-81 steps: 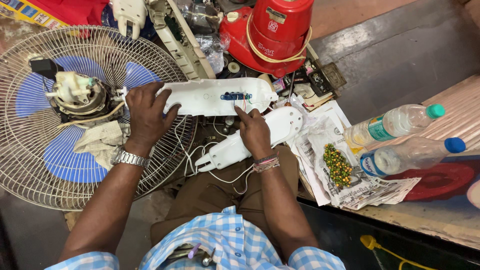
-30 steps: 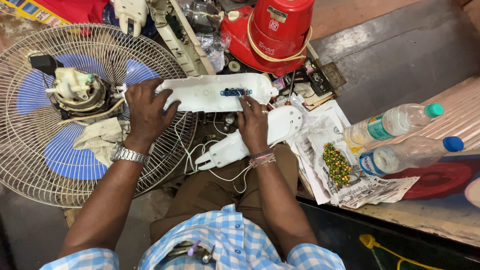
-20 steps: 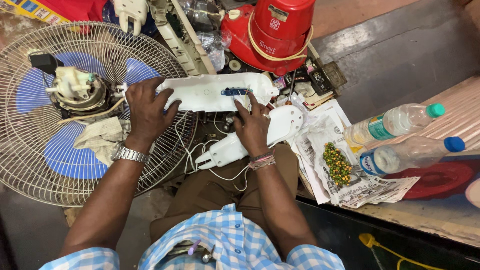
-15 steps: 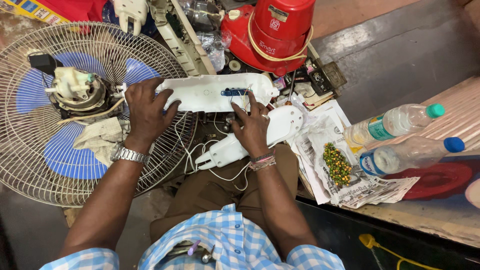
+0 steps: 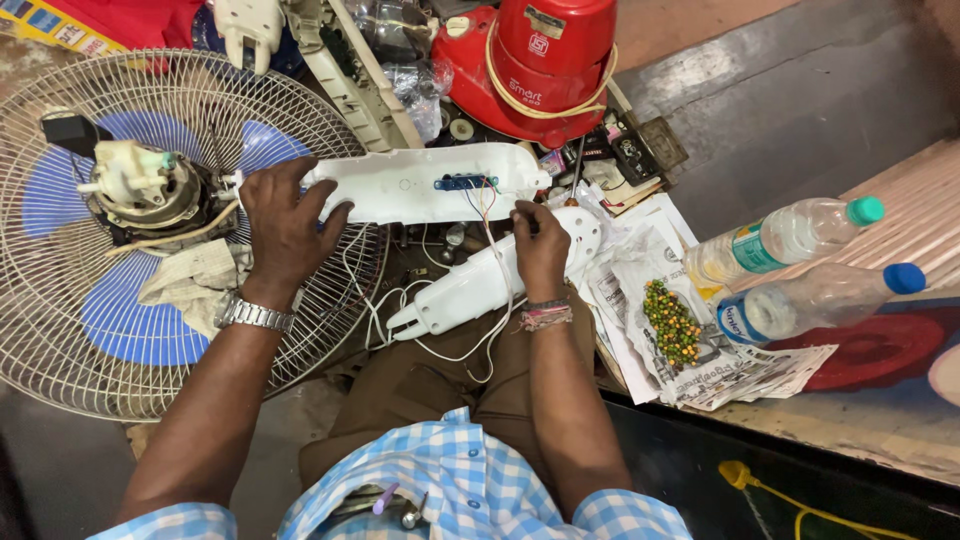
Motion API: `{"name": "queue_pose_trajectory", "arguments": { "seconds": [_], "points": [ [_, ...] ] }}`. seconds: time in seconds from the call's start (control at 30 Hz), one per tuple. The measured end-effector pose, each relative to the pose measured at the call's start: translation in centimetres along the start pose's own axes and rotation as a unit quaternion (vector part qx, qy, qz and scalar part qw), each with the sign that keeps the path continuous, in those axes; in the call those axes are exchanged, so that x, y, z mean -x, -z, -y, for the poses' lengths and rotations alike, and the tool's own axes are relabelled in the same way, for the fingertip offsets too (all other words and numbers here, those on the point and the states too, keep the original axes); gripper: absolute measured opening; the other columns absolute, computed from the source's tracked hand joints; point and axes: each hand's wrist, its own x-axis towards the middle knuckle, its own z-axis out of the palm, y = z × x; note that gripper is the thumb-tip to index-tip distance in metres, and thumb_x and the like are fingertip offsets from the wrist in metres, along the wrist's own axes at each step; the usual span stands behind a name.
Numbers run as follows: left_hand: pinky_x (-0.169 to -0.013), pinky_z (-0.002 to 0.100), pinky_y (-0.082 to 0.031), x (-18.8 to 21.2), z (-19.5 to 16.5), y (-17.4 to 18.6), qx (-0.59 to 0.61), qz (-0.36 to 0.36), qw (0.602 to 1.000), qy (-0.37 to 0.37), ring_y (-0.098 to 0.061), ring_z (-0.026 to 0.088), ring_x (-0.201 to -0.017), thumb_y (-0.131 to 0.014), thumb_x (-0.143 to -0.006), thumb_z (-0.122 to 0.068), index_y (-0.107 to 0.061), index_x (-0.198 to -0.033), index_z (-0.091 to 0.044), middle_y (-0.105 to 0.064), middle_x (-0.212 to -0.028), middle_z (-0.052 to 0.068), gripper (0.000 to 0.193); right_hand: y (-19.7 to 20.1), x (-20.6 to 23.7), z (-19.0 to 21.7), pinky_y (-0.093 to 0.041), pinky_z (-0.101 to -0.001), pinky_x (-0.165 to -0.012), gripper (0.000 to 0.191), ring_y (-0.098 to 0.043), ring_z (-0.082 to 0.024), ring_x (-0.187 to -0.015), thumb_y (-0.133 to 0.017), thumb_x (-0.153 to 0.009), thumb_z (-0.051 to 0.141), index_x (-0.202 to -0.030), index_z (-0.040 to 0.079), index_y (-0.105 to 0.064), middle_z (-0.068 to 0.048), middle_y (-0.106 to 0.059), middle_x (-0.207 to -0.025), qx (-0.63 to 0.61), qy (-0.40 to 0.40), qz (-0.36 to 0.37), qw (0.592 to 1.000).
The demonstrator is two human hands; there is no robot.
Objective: The person uses a screwdriver to remove screws from the white plastic casing of a standing fan. They separate the two halves of the casing to expose the internal wiring and components.
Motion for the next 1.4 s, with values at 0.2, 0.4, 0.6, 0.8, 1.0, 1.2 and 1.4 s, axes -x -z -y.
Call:
{"name": "queue_pose_trajectory", "arguments": {
  "seconds": [0.2, 0.4, 0.6, 0.8, 1.0, 1.2, 1.4],
  "points": [
    [-0.109, 0.048, -0.036, 0.1, 0.0, 0.0, -0.001, -0.002, 1.0, -0.002, -0.053, 0.03, -0.126, -0.089, -0.09, -0.026, -0.07, -0.114, -0.011, -0.058, -0.138, 0.012, 0.035, -0.3, 0.5, 0.8, -0.059, -0.0358, -0.071, 0.017, -0.078, -0.026, -0.081, -0.075, -0.09, 0.015, -0.102, 0.004, -0.07, -0.013, -0.078, -0.088, 0.041, -0.009, 0.052, 0.998],
    [-0.109, 0.048, -0.036, 0.1, -0.1, 0.0, 0.0, -0.002, 1.0, -0.001, -0.053, 0.03, -0.125, -0.088, -0.09, -0.026, -0.07, -0.114, -0.011, -0.059, -0.138, 0.011, 0.034, -0.3, 0.6, 1.0, -0.059, -0.0379, -0.07, 0.019, -0.078, -0.028, -0.081, -0.076, -0.091, 0.02, -0.102, 0.005, -0.069, -0.012, -0.077, -0.087, 0.063, -0.031, 0.093, 0.993],
    [-0.109, 0.047, -0.036, 0.2, 0.0, -0.1, -0.002, 0.005, 1.0, 0.005, -0.054, 0.029, -0.125, -0.088, -0.09, -0.027, -0.071, -0.114, -0.011, -0.059, -0.139, 0.011, 0.033, 0.0, 0.6, 1.4, -0.058, -0.0384, -0.069, 0.029, -0.076, -0.03, -0.079, -0.08, -0.087, 0.021, -0.111, 0.007, -0.072, -0.011, -0.077, -0.085, 0.096, -0.011, 0.137, 0.986],
    [-0.11, 0.046, -0.035, 0.3, 0.2, -0.5, -0.009, 0.011, 1.0, 0.005, -0.053, 0.027, -0.127, -0.088, -0.09, -0.029, -0.072, -0.113, -0.011, -0.059, -0.14, 0.013, 0.033, -0.5, 0.9, 1.1, -0.052, -0.0301, -0.06, 0.04, -0.064, -0.014, -0.064, -0.083, -0.084, 0.009, -0.12, 0.005, -0.065, -0.004, -0.07, -0.076, -0.029, -0.029, 0.139, 0.989],
    [-0.11, 0.046, -0.035, 0.2, 0.2, -0.7, -0.012, 0.015, 1.0, 0.007, -0.053, 0.027, -0.127, -0.088, -0.09, -0.029, -0.073, -0.113, -0.011, -0.058, -0.14, 0.012, 0.032, -1.9, 1.5, 2.0, -0.047, -0.0245, -0.045, 0.059, -0.056, -0.008, -0.058, -0.082, -0.084, 0.004, -0.132, 0.002, -0.048, 0.0, -0.06, -0.074, -0.171, -0.134, 0.181, 0.959],
    [-0.108, 0.046, -0.035, 0.1, 0.0, -0.4, -0.007, 0.013, 1.0, 0.006, -0.053, 0.027, -0.124, -0.088, -0.09, -0.029, -0.073, -0.112, -0.012, -0.058, -0.14, 0.011, 0.032, -1.8, 1.9, 2.5, -0.053, -0.0244, -0.047, 0.078, -0.059, -0.007, -0.062, -0.081, -0.082, 0.005, -0.15, 0.009, -0.044, 0.001, -0.06, -0.074, -0.17, -0.104, 0.221, 0.955],
    [-0.109, 0.046, -0.035, 0.2, -0.1, -0.3, -0.009, 0.012, 1.0, 0.005, -0.052, 0.027, -0.123, -0.088, -0.09, -0.028, -0.073, -0.111, -0.013, -0.058, -0.14, 0.011, 0.03, -1.8, 2.0, 1.8, -0.049, -0.0253, -0.059, 0.081, -0.054, -0.008, -0.062, -0.087, -0.081, 0.012, -0.153, 0.01, -0.048, -0.002, -0.061, -0.069, -0.077, -0.015, 0.237, 0.968]
  ]
}}
